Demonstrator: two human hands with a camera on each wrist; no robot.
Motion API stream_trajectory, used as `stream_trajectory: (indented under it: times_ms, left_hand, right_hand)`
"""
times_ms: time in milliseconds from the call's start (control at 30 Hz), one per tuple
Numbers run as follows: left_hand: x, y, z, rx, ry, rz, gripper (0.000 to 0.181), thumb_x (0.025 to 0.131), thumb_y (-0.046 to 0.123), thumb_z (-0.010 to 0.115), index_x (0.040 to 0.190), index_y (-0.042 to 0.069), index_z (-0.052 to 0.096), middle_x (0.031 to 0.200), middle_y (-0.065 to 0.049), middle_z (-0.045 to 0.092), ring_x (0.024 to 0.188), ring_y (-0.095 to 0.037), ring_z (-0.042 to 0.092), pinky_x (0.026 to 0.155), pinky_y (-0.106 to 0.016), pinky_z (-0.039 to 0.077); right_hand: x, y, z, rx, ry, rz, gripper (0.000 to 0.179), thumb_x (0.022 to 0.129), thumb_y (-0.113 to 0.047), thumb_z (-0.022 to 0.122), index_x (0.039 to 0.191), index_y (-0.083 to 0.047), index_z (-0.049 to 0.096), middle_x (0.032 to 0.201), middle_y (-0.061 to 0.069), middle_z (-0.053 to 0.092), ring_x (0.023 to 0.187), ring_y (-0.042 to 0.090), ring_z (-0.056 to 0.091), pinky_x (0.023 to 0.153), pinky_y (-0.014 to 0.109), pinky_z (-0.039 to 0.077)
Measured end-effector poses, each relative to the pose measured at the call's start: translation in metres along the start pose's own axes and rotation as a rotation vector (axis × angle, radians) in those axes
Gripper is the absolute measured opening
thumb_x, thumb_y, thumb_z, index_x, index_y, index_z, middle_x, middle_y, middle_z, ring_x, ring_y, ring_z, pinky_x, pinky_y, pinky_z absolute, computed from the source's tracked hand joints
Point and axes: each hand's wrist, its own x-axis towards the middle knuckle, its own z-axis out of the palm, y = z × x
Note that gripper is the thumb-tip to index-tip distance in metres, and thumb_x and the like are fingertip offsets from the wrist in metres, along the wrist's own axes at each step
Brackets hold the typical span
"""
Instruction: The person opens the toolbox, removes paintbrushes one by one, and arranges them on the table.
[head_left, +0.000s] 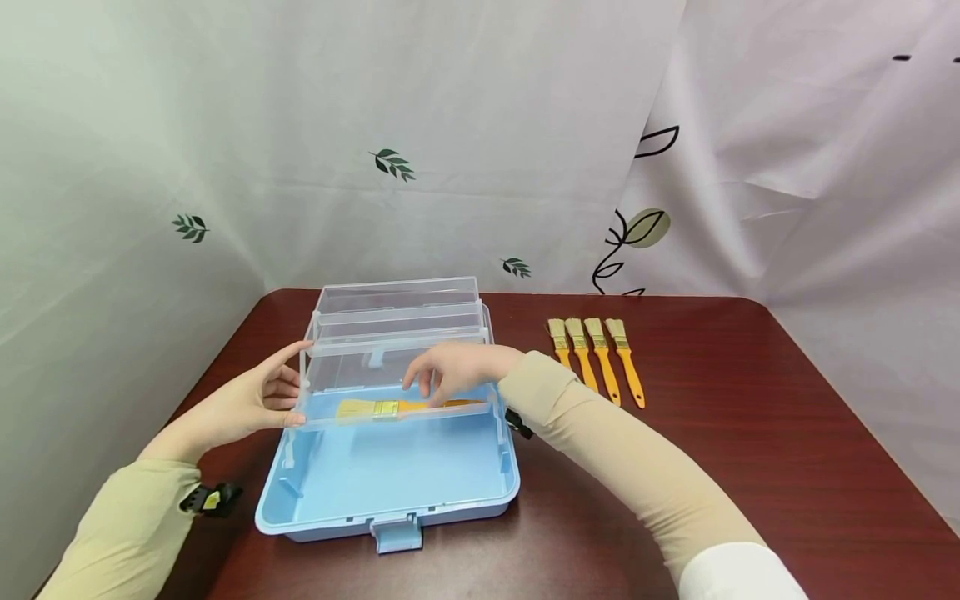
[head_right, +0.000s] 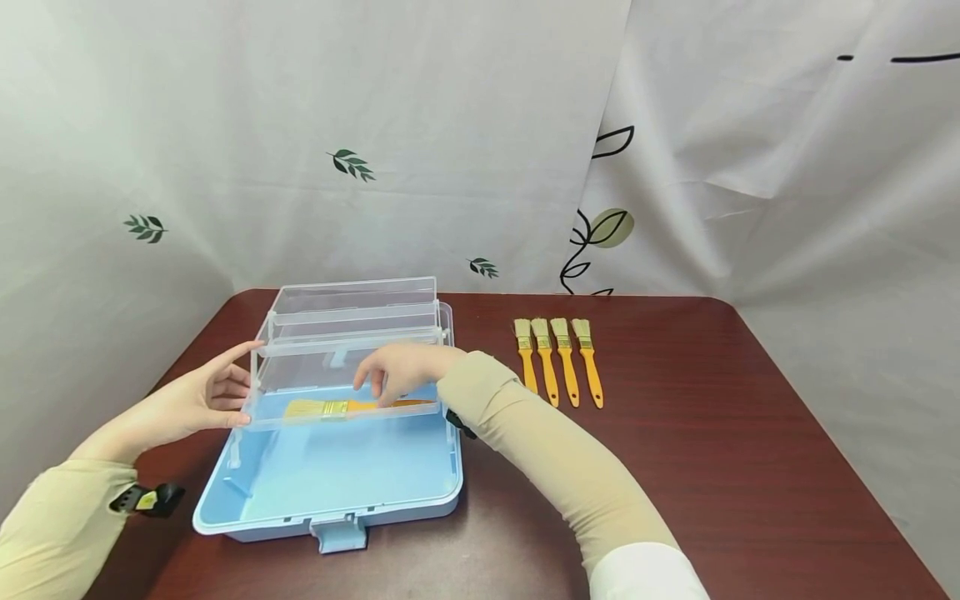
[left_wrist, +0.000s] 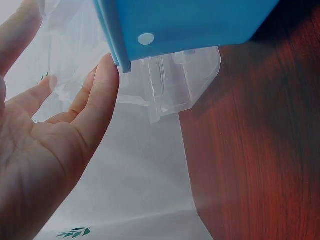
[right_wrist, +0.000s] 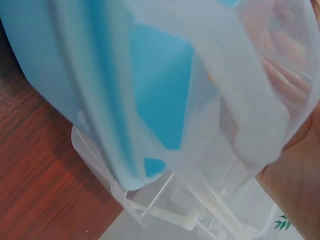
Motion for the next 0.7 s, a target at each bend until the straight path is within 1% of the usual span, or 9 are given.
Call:
stream_trajectory:
  times_ms: [133,300,433,500,567,633,700]
  left_hand:
    - [-0.0001,-0.0008,0.0001,-0.005,-0.002,-0.001,0.103,0.072,0.028,0.079,0.149,0.015,0.011,0.11,-0.019,0.048,0.096,-0.025,0.056,0.079,-0.02,0.053]
    - [0.0001,-0.0009,-0.0002,-0.007,-0.004,0.003,0.103,0.072,0.028,0.079,0.149,0.015,0.011,0.11,-0.019,0.048,0.096,-0.024,0.056,0.079,-0.019,0.053]
    - [0.0002,-0.0012,0.0002,-0.006,-0.003,0.005,0.103,0.072,0.028,0.079,0.149,0.015,0.011,0.109,-0.019,0.048,0.096,-0.024,0.056,0.079,-0.019,0.053]
    - [0.0002,-0.0013,0.0003,-0.005,-0.002,0.004,0.103,0.072,0.028,0.079,0.149,0.015,0.011,0.109,-0.018,0.048,0.095,-0.024,0.056,0.079,-0.019,0.053]
    - [0.0004,-0.0013,0.0004,-0.003,-0.002,0.004,0.103,0.072,0.028,0.079,0.149,0.015,0.012,0.109,-0.018,0.048,0.095,-0.024,0.056,0.079,-0.02,0.053]
    - [0.0005,-0.0009,0.0003,-0.001,-0.003,0.002,0.103,0.072,0.028,0.079,0.149,0.015,0.011,0.109,-0.018,0.048,0.095,-0.024,0.056,0.079,-0.02,0.053]
    - [0.0007,-0.0003,0.0002,0.001,-0.002,0.002,0.103,0.072,0.028,0.079,0.149,0.015,0.011,0.109,-0.018,0.048,0.095,-0.024,0.056,0.079,-0.021,0.054]
  right_hand:
    - [0.0016,-0.0006,0.0007,0.053,-0.037,0.007,0.037,0.086,-0.003,0.06,0.121,-0.016,0.059,0.09,0.0,0.059,0.078,0.011,0.057,0.058,0.019,0.042]
    - [0.0026,0.001,0.0001,0.109,-0.054,0.006,0.037,0.086,-0.001,0.059,0.12,-0.015,0.059,0.09,0.002,0.059,0.068,0.011,0.053,0.054,0.019,0.04]
    - [0.0034,0.0033,0.0,0.162,-0.064,0.003,0.038,0.086,0.001,0.059,0.121,-0.014,0.058,0.09,0.003,0.06,0.06,0.014,0.048,0.055,0.023,0.041]
    - [0.0037,0.0038,-0.0002,0.186,-0.071,0.001,0.04,0.085,0.003,0.059,0.123,-0.013,0.056,0.089,0.004,0.061,0.06,0.016,0.048,0.058,0.026,0.042]
    - [0.0041,0.0037,-0.0002,0.201,-0.076,-0.004,0.044,0.085,0.004,0.058,0.126,-0.012,0.053,0.088,0.003,0.061,0.063,0.016,0.049,0.061,0.028,0.044]
    - [0.0039,0.0029,-0.0005,0.205,-0.076,-0.006,0.047,0.084,0.005,0.058,0.127,-0.011,0.05,0.087,0.002,0.061,0.067,0.015,0.052,0.063,0.027,0.045]
    - [0.0039,0.0022,-0.0007,0.203,-0.074,-0.008,0.047,0.083,0.006,0.058,0.126,-0.011,0.05,0.086,0.002,0.06,0.07,0.013,0.053,0.063,0.024,0.045]
